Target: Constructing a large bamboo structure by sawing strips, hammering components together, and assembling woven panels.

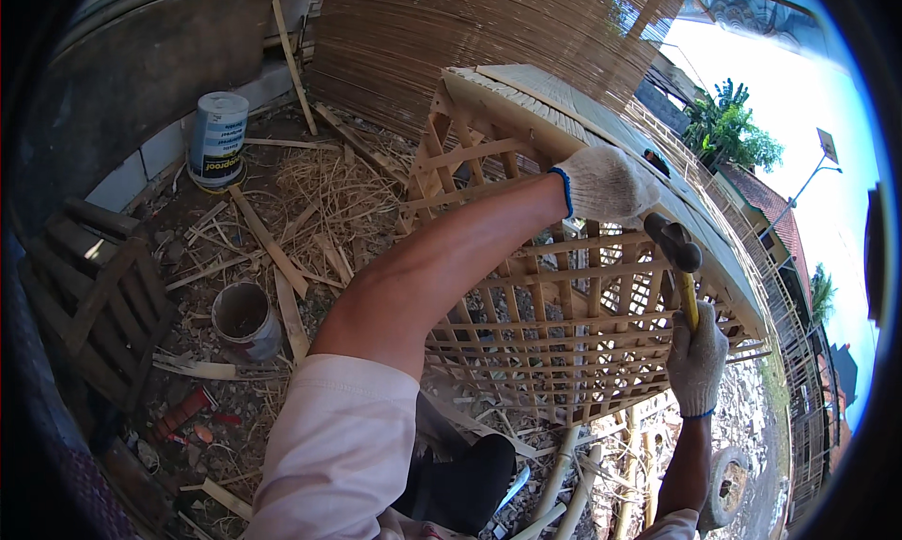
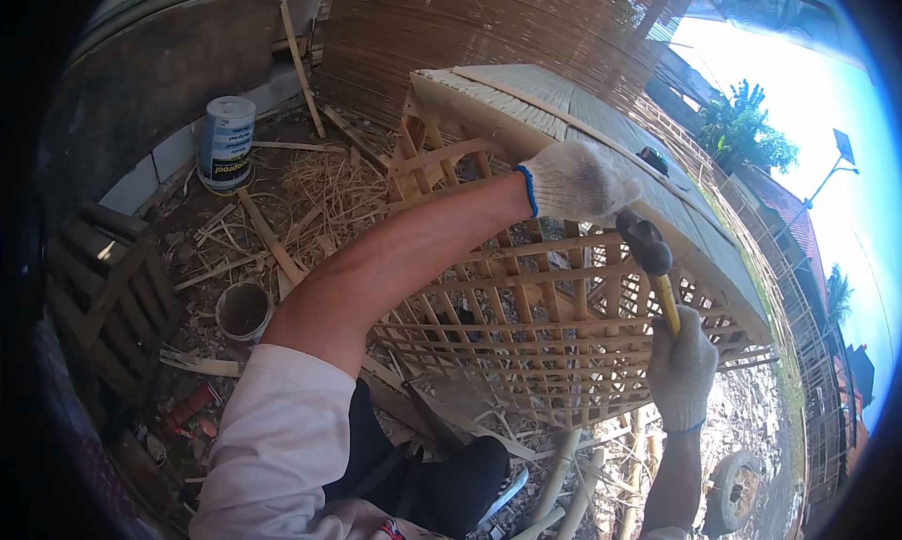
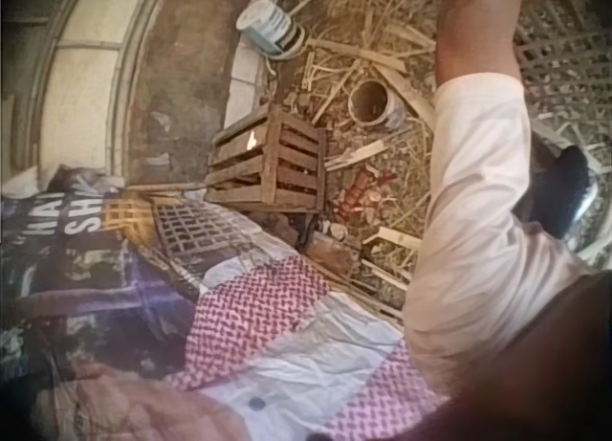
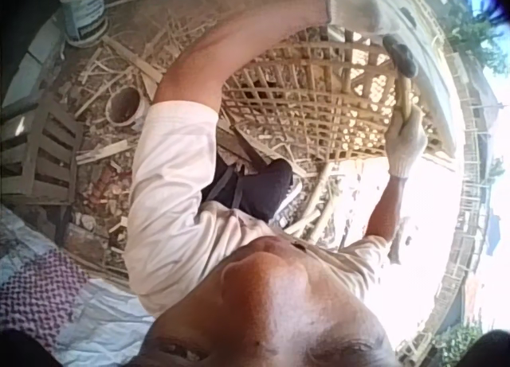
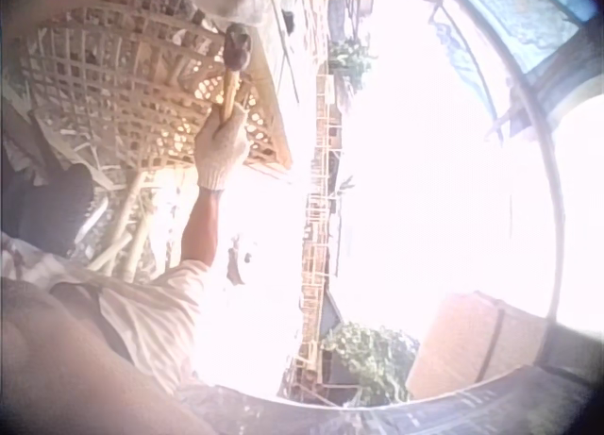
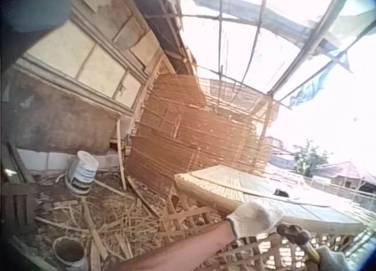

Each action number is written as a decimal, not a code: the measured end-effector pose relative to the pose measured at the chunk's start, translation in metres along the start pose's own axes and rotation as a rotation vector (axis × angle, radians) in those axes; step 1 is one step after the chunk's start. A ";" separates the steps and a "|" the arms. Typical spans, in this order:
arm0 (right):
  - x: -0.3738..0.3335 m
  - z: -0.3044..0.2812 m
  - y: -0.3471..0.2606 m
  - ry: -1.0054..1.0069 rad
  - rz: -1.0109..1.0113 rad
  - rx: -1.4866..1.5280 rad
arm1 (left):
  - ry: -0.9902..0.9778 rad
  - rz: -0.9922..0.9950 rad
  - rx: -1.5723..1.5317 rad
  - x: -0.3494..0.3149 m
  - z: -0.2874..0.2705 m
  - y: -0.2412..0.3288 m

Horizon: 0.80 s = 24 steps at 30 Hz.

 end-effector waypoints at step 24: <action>0.163 -0.016 -0.015 -0.029 -0.528 -0.130 | 0.050 -0.003 -0.017 -0.003 -0.005 -0.001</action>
Point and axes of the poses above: each hand's wrist, its own x-axis towards the middle knuckle, its own z-axis out of the palm, y = z × x, the point moved 6 cm from there along x, towards the middle knuckle, and after that the axes turned 12 degrees about -z, right-handed, at the moved point
